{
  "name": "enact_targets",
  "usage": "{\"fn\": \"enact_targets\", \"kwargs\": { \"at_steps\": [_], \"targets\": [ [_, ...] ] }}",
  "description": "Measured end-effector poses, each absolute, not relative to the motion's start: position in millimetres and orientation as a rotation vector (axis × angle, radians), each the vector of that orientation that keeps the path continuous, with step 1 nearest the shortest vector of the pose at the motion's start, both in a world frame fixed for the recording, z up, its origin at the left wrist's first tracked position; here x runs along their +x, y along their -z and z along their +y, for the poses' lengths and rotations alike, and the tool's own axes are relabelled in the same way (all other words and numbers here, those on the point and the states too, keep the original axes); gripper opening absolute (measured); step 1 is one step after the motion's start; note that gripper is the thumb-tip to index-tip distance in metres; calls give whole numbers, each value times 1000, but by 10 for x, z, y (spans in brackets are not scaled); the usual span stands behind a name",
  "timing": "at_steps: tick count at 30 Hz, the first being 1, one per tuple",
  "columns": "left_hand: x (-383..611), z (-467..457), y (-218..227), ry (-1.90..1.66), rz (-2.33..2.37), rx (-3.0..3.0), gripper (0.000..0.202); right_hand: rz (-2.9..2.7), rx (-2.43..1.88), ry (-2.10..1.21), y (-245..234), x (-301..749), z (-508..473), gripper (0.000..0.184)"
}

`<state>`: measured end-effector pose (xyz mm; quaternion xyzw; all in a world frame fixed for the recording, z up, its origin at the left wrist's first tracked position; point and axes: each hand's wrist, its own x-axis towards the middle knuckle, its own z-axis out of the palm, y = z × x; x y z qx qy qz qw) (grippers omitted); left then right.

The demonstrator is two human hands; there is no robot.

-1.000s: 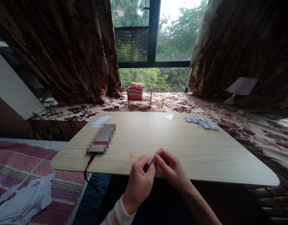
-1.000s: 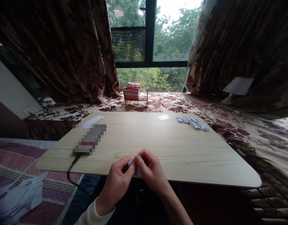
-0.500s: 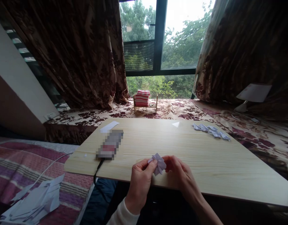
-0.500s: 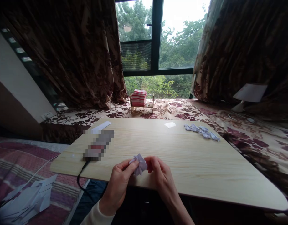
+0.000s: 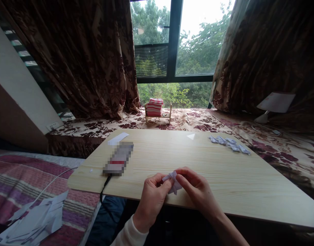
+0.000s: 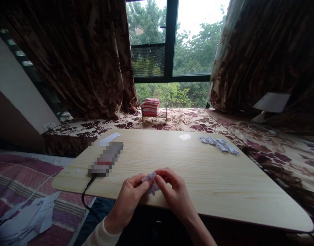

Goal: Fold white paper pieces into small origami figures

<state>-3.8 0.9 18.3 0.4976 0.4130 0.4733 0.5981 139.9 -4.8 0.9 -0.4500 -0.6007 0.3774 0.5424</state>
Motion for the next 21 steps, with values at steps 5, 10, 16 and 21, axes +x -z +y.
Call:
{"fn": "enact_targets", "kwargs": {
  "at_steps": [5,10,16,21],
  "targets": [
    [-49,126,-226,-1158,950,1454,12,-1607,-1070,-742,-214,1464,11,12],
    [-89,304,-299,-1294,1051,1894,14,-1845,-1026,-94,-352,1541,106,10],
    [-248,140,-129,-1250,1251,2085,29,-2066,-975,424,-99,1624,86,17],
    [-324,-103,-24,-1169,1267,2242,31,-2166,-1030,277,135,1643,-88,18]
  ]
}}
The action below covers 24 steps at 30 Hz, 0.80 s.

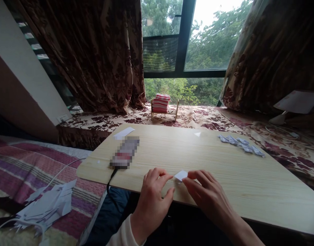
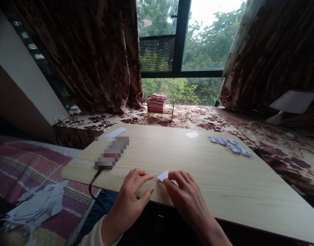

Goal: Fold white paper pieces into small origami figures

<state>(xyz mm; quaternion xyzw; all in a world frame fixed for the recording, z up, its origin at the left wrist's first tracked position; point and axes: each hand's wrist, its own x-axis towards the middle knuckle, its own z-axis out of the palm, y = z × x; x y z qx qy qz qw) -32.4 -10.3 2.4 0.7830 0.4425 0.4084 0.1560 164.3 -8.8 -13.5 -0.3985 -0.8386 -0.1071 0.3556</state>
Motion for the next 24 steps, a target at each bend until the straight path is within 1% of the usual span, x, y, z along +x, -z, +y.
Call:
{"fn": "enact_targets", "kwargs": {
  "at_steps": [5,12,16,24],
  "targets": [
    [-286,-124,-32,-1117,1169,2376,28,-2227,-1147,161,158,1632,-187,16],
    [-206,-61,13,-938,1057,2523,25,-2215,-1215,123,161,1620,-221,20],
    [-186,-61,1,-828,1062,2561,24,-2202,-1246,126,150,1619,-248,20],
    [-178,-73,4,-784,1103,2577,23,-2217,-1328,127,140,1600,-282,25]
  ]
}}
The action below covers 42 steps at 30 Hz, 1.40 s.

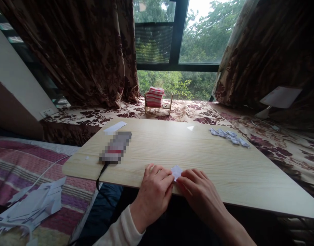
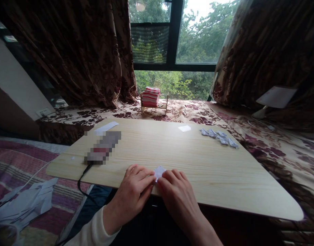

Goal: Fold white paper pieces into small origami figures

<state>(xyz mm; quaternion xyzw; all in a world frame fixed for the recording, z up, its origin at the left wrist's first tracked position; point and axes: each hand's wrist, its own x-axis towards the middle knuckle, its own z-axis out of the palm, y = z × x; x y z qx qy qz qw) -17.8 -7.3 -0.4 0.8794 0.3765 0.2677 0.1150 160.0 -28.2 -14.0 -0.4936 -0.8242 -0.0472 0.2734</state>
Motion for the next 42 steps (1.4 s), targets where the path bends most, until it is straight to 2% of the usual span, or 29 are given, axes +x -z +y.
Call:
{"fn": "enact_targets", "kwargs": {
  "at_steps": [14,19,32,42],
  "targets": [
    [-154,-43,-7,-736,1117,2635,22,-2364,-1448,83,-43,1625,-144,23],
    [-159,-57,-12,-723,1120,2638,22,-2378,-1531,126,-47,1606,-103,18],
    [-153,-108,5,-763,1144,2656,24,-2471,-1550,235,-70,1591,-102,20],
    [-157,-129,-17,-736,1145,2691,22,-2266,-1517,151,0,1769,-230,20]
  ]
}}
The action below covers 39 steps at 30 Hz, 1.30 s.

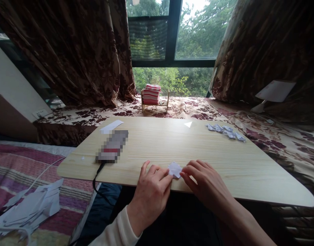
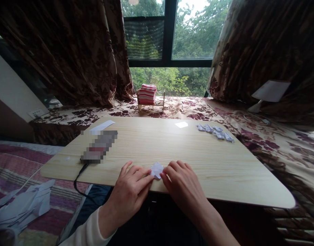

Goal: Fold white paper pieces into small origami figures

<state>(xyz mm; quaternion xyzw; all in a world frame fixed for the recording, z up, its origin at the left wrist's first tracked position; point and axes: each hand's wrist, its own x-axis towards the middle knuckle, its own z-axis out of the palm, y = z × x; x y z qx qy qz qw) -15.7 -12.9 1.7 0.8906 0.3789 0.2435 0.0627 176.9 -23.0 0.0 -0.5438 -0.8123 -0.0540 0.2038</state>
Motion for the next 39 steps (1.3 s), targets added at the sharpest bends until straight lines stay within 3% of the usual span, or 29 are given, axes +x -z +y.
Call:
{"fn": "enact_targets", "kwargs": {
  "at_steps": [4,14,39],
  "targets": [
    [-153,-128,-4,-741,1153,2691,24,-2183,-1429,30,57,1809,-387,19],
    [-156,-91,-11,-746,1127,2686,25,-2239,-1421,-31,92,1712,-435,34],
    [-176,-88,18,-704,1115,2752,27,-2192,-1526,-105,75,1658,-450,33]
  ]
}}
